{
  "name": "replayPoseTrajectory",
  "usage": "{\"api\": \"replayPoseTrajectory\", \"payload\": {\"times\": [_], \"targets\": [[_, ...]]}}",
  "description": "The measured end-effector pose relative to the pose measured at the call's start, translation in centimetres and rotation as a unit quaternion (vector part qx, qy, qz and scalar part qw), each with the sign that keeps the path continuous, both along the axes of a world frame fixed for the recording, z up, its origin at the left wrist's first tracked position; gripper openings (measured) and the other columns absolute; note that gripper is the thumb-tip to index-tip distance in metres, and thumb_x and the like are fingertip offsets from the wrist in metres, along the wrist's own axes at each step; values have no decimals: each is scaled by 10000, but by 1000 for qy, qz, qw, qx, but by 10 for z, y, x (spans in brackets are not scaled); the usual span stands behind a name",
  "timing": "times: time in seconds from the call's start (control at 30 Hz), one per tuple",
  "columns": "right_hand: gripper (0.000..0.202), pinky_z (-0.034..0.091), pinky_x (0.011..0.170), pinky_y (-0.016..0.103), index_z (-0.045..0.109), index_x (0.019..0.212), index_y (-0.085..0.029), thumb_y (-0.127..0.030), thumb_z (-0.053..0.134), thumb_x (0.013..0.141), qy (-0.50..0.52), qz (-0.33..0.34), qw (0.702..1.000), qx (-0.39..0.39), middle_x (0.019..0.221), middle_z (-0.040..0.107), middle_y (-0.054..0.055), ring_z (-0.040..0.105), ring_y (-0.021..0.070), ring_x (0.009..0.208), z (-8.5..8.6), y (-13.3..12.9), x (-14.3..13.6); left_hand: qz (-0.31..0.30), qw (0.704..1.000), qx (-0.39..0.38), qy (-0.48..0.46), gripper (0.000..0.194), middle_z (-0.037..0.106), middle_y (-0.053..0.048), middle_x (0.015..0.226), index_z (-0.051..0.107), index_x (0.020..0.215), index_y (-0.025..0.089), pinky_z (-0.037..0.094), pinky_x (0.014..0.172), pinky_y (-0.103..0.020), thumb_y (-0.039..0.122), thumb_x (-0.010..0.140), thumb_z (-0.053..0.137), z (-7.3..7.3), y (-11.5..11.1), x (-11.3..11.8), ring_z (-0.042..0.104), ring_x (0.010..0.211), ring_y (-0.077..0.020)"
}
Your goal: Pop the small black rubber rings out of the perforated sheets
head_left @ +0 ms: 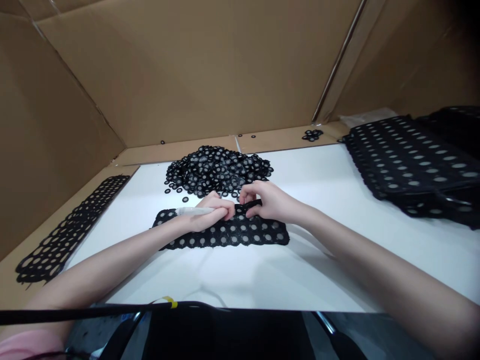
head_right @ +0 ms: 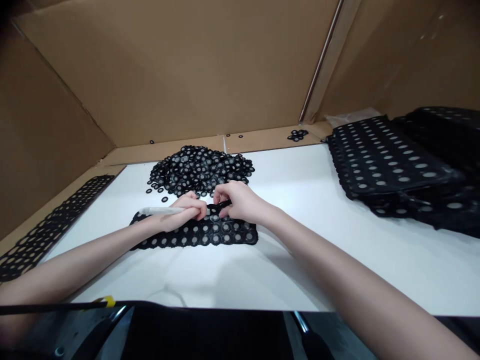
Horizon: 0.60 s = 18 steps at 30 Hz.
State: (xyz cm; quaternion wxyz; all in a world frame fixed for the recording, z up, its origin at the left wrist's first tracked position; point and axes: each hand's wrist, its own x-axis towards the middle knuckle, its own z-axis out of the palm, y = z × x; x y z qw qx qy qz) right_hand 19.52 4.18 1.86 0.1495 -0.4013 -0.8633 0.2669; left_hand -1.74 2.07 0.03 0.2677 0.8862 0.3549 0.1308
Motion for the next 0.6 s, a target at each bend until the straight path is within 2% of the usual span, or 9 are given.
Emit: {"api": "replayPoseTrajectory", "payload": {"times": [0.1,0.2,0.3,0.37,0.47,0.6], "targets": [[220,374,633,238,617,754,-187,-81,750,615,1,-7,1000,-17,661,550,-44,513,131,668,1,1,1,-12,1000,10,-4,291,551,27,636,489,663,165,317,877,-329,208,836,259,2,0,0,398,628,-125],[162,372,636,253,659,810,-186,-156,739,673,-26,6,1000,-14,676,571,-23,509,140,664,2,1,2,-10,1000,17,-2,291,548,27,630,497,671,171,311,863,-325,209,837,262,3,-1,0,394,656,-135],[234,396,732,302,683,916,-181,-301,739,723,-39,23,999,4,830,662,43,559,202,811,1,-1,3,-6,1000,30,2,288,583,29,659,501,678,176,303,855,-329,196,836,261,2,-3,0,384,688,-145],[279,388,808,345,682,937,-178,-344,749,723,-52,25,998,28,917,683,74,553,250,921,1,-3,2,-6,999,45,-8,284,603,30,674,499,667,178,302,851,-334,184,829,266,2,-5,-1,373,684,-146],[252,369,817,371,666,875,-176,-322,774,702,-78,25,995,56,922,685,89,525,280,957,0,-6,-1,-13,997,70,-22,303,622,31,679,504,658,177,306,843,-337,172,845,265,3,-9,-3,365,645,-137],[215,351,734,331,593,741,-180,-270,781,689,-91,26,994,59,846,660,73,507,257,891,0,-9,-3,-55,988,127,-64,302,631,31,661,523,702,175,333,774,-311,150,865,270,3,-16,-4,388,551,-108]]}}
